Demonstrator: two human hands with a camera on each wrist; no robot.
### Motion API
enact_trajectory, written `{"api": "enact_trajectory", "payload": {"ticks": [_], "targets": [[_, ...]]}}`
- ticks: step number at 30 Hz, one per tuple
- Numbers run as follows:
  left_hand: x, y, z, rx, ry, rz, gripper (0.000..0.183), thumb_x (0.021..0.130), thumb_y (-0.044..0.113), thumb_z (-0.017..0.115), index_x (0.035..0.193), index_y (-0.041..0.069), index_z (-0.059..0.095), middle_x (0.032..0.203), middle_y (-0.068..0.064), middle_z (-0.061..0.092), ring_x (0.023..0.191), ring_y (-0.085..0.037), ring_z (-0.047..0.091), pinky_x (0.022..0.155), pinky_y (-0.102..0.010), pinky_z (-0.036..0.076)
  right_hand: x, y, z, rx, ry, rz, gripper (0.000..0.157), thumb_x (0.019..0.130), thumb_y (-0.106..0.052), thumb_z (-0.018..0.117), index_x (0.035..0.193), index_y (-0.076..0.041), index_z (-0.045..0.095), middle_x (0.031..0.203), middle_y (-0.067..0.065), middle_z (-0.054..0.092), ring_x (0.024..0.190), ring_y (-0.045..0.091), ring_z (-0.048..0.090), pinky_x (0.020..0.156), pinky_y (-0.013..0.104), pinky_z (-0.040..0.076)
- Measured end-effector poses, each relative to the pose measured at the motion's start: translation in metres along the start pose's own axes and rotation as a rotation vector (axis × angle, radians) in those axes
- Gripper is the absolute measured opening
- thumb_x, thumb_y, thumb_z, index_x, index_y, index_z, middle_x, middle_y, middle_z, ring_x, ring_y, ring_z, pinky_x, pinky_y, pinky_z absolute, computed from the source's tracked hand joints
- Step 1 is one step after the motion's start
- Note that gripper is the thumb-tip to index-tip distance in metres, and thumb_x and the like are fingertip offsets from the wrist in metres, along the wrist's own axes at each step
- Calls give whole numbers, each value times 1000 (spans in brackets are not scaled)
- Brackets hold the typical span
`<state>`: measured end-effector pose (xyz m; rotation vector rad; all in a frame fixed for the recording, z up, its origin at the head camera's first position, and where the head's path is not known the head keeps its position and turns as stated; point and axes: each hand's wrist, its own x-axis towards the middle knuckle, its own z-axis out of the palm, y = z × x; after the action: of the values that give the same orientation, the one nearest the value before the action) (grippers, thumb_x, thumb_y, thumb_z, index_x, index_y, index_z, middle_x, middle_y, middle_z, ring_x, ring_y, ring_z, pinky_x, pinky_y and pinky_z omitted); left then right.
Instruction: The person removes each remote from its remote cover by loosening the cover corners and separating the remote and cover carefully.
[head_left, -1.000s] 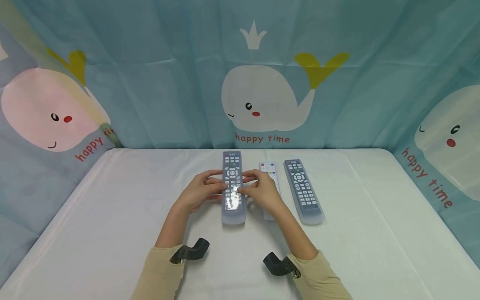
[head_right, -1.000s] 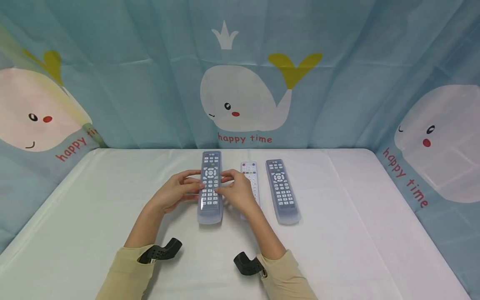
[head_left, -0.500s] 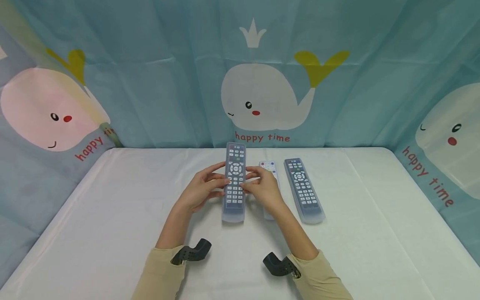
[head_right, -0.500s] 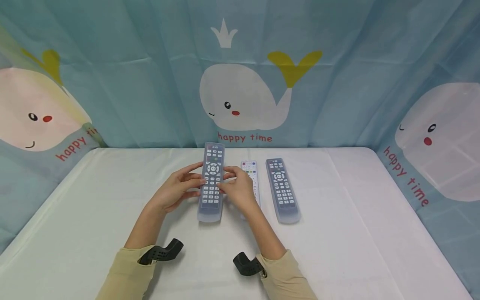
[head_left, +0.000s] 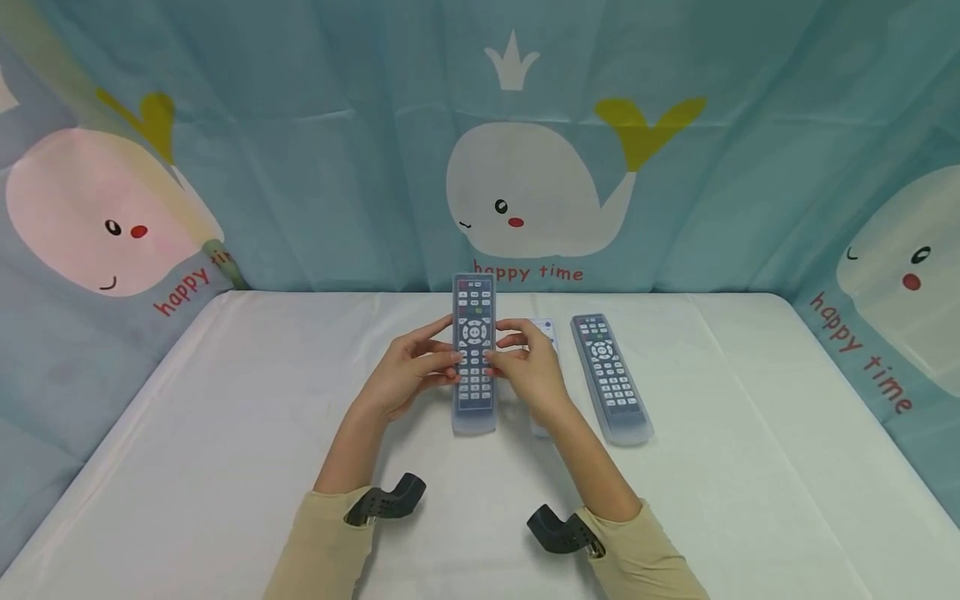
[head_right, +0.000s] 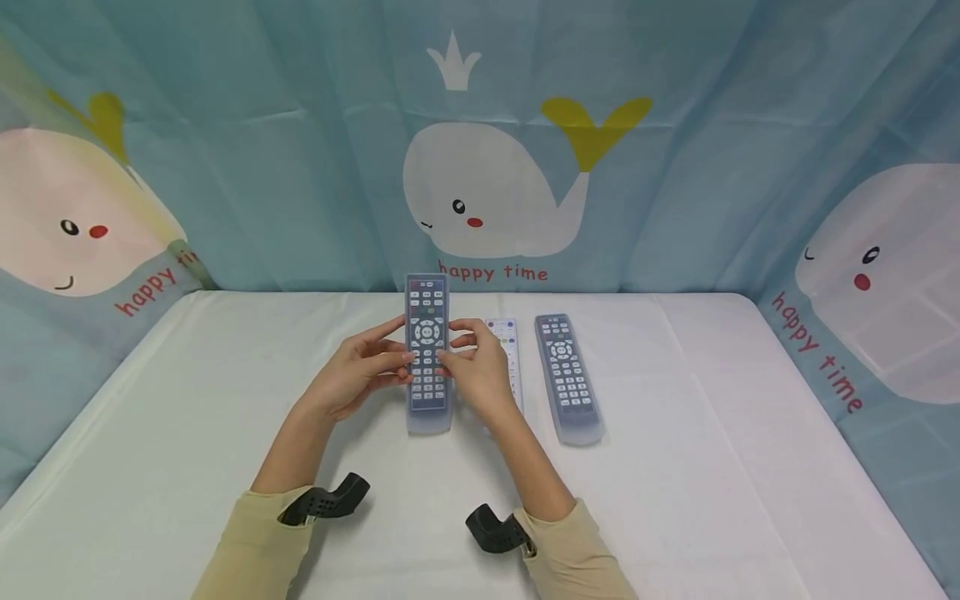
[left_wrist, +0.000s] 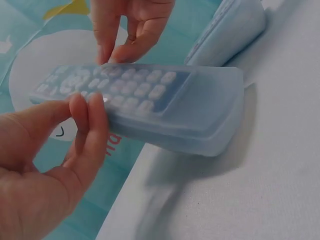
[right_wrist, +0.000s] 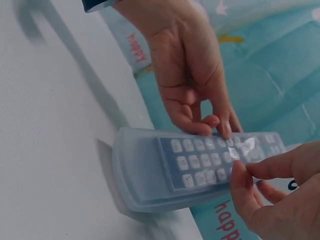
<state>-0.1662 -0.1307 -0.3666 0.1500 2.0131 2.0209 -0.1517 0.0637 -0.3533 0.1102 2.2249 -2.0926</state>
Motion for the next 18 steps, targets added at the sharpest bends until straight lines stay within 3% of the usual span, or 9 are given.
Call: {"api": "enact_trajectory", "payload": {"ticks": [12, 18], "targets": [[-4, 8, -2, 24, -9, 18, 64, 103, -4, 63, 162, 11, 42, 119, -17, 55, 80, -13, 68, 82, -25, 63, -2, -9, -3, 51, -25, -17, 28, 111, -2, 48, 137, 3, 57, 118, 18, 56, 83, 16, 65, 78, 28, 64], [-6, 15, -3, 45, -14, 28, 60, 104, -5, 61, 160, 8, 44, 131, -23, 54, 85, -13, 72, 88, -28, 63, -2, -13, -4, 103, -51, -15, 24, 112, -5, 47, 131, 6, 57, 119, 17, 52, 85, 16, 64, 81, 29, 64]]}}
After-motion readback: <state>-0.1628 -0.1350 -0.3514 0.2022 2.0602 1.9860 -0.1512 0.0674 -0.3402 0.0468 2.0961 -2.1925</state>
